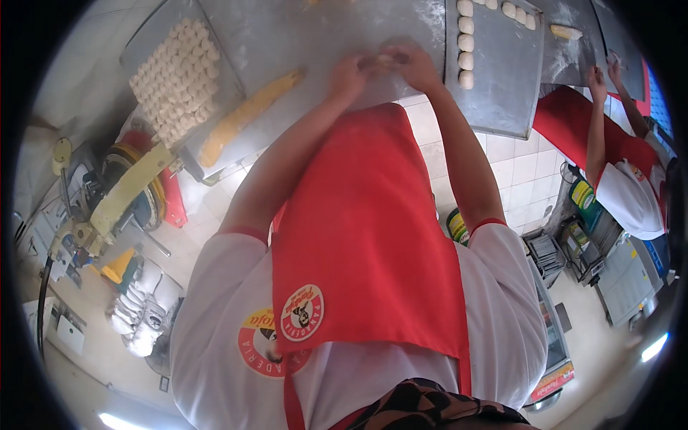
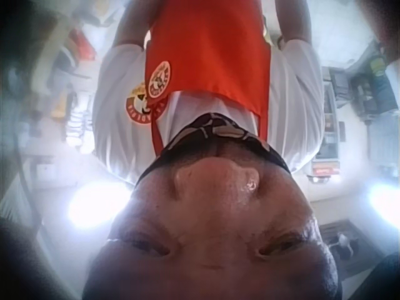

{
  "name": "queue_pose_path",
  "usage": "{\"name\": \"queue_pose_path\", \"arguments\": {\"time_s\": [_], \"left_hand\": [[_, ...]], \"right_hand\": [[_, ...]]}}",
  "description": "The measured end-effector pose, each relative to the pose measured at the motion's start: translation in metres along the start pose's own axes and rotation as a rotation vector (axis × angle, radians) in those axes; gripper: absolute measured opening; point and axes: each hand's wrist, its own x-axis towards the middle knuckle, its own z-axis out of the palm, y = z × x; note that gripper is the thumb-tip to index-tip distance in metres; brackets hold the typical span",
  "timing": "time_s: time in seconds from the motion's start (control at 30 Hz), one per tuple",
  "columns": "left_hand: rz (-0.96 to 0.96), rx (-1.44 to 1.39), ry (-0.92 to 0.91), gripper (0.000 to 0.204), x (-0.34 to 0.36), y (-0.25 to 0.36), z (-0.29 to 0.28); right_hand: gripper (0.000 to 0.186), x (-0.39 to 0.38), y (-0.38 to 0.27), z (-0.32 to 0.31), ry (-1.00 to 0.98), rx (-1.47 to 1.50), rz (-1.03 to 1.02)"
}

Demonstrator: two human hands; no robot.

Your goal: The person shapes dough by hand, rolling small pieces into balls and placing them in rows on a metal tray.

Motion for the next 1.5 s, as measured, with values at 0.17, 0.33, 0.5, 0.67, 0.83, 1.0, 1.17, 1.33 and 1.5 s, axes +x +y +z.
{"name": "queue_pose_path", "arguments": {"time_s": [0.17,0.33,0.5,0.67,0.83,1.0,1.17,1.33,1.5], "left_hand": [[0.129,0.201,0.074,0.027,-0.002,0.029,-0.001],[0.028,0.123,0.002,0.025,-0.004,0.045,0.002],[0.027,-0.007,0.029,0.029,-0.005,0.042,-0.004],[0.146,0.191,0.032,0.027,-0.003,0.032,-0.009],[0.036,0.138,-0.006,0.021,-0.004,0.028,-0.007],[0.211,0.139,0.008,0.022,-0.007,0.04,-0.013],[0.236,0.082,0.01,0.026,-0.008,0.053,-0.021],[0.214,0.198,0.076,0.027,-0.006,0.044,-0.015],[0.238,0.25,0.075,0.025,-0.006,0.045,-0.011]], "right_hand": [[0.038,0.0,0.016,-0.002,0.014,0.147,0.027],[0.034,-0.003,0.005,0.001,0.103,-0.199,-0.015],[0.03,-0.001,0.004,0.0,0.13,-0.229,-0.03],[0.027,-0.023,-0.006,0.009,0.343,0.128,0.148],[0.032,-0.028,-0.001,0.02,0.308,0.16,0.203],[0.038,-0.012,0.004,0.029,0.39,-0.162,0.07],[0.037,-0.004,-0.002,0.015,0.183,-0.111,0.09],[0.029,-0.017,0.0,0.014,0.198,0.314,0.305],[0.029,-0.025,-0.004,0.036,0.319,0.036,0.188]]}}
